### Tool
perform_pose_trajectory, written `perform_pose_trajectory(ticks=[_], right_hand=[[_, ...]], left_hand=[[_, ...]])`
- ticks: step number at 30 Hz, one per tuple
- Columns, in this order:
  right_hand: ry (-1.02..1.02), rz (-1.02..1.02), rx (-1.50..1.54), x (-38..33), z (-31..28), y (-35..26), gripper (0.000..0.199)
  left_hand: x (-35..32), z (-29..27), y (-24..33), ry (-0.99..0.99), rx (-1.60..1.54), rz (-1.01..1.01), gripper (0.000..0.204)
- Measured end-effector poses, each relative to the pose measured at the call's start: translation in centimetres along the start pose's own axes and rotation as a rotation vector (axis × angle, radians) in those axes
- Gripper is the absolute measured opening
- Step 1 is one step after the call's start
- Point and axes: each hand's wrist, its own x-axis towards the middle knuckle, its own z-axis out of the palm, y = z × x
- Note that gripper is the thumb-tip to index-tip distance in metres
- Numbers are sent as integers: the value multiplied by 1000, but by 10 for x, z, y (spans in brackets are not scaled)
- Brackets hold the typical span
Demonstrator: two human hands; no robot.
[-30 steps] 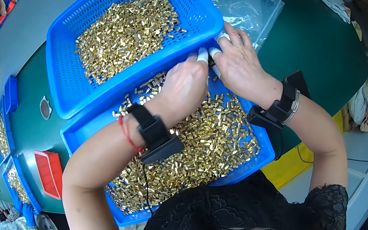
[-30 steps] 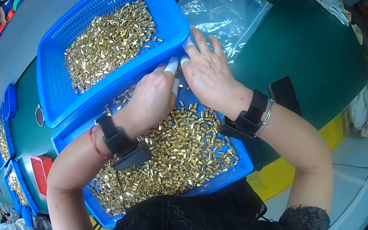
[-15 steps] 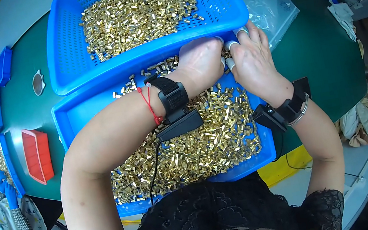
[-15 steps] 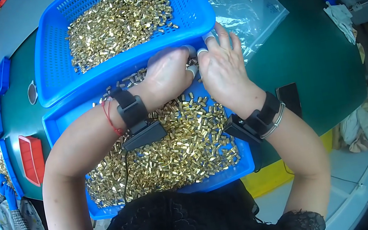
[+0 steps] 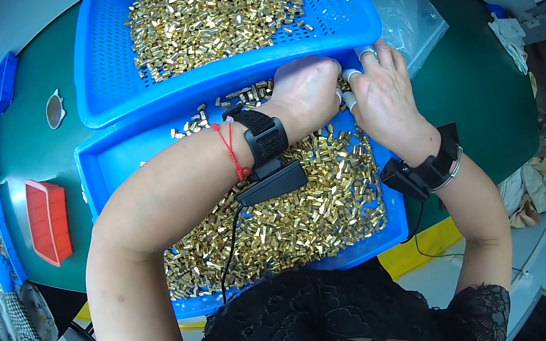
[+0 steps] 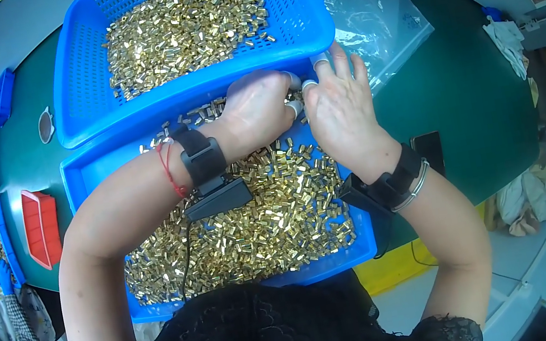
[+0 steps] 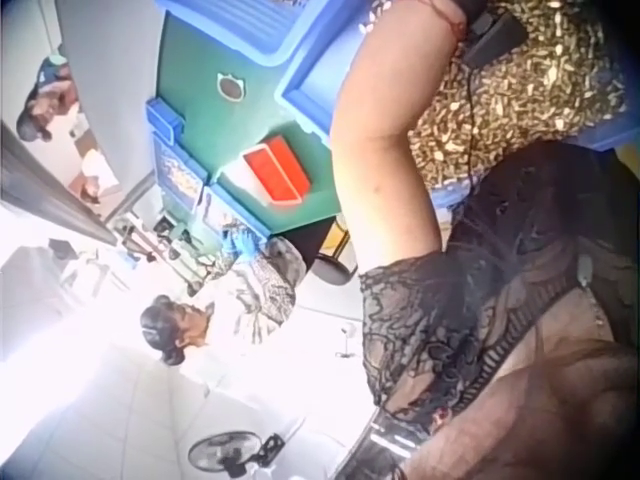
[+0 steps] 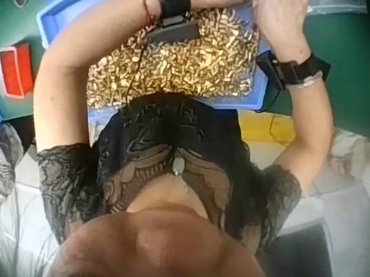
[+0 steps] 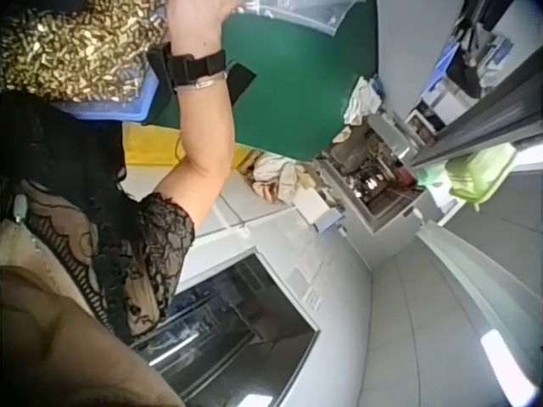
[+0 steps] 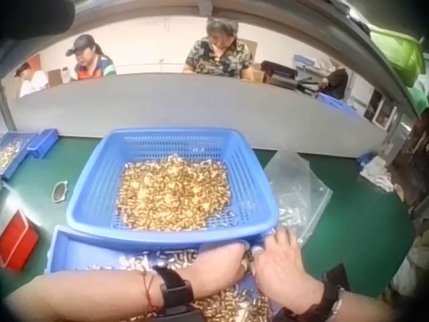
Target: The person sorts through small brass components in a blue tray, picking up individual pieces to inspect them. They then assemble some components together before placing them into a separate blue basket.
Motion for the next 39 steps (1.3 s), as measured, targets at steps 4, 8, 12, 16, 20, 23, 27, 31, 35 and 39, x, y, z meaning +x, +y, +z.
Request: perform_pose_trajectory(ticks=[4, 8, 12, 16, 20, 23, 27, 31, 35, 39], right_hand=[[-32, 56, 95, -1, 1, 1, 13], [-78, 89, 119, -1, 1, 2, 27], [-56, 37, 62, -5, -2, 1, 25], [-13, -21, -33, -12, -1, -2, 25], [-2, 0, 21, -8, -4, -2, 26], [-36, 71, 90, -6, -3, -1, 27], [-39, 112, 134, -9, 1, 1, 27], [-42, 43, 2, -13, -2, -5, 26], [76, 38, 27, -11, 6, -4, 15], [71, 70, 129, -14, 7, -3, 16]], left_hand=[[-1, -1, 0, 0, 1, 15, 28], [-2, -2, -1, -6, -6, 18, 27], [-1, -2, -1, -3, -4, 35, 26], [-2, -2, -2, -13, 12, 34, 26], [-2, -2, -2, -13, 17, 37, 26], [-2, -2, -2, -14, 15, 38, 27], [-1, -2, -2, -32, 13, 41, 28], [-2, -4, -1, -54, 23, 32, 29], [-2, -3, -2, -60, 30, 16, 28], [-2, -4, -1, -71, 30, 22, 28]])
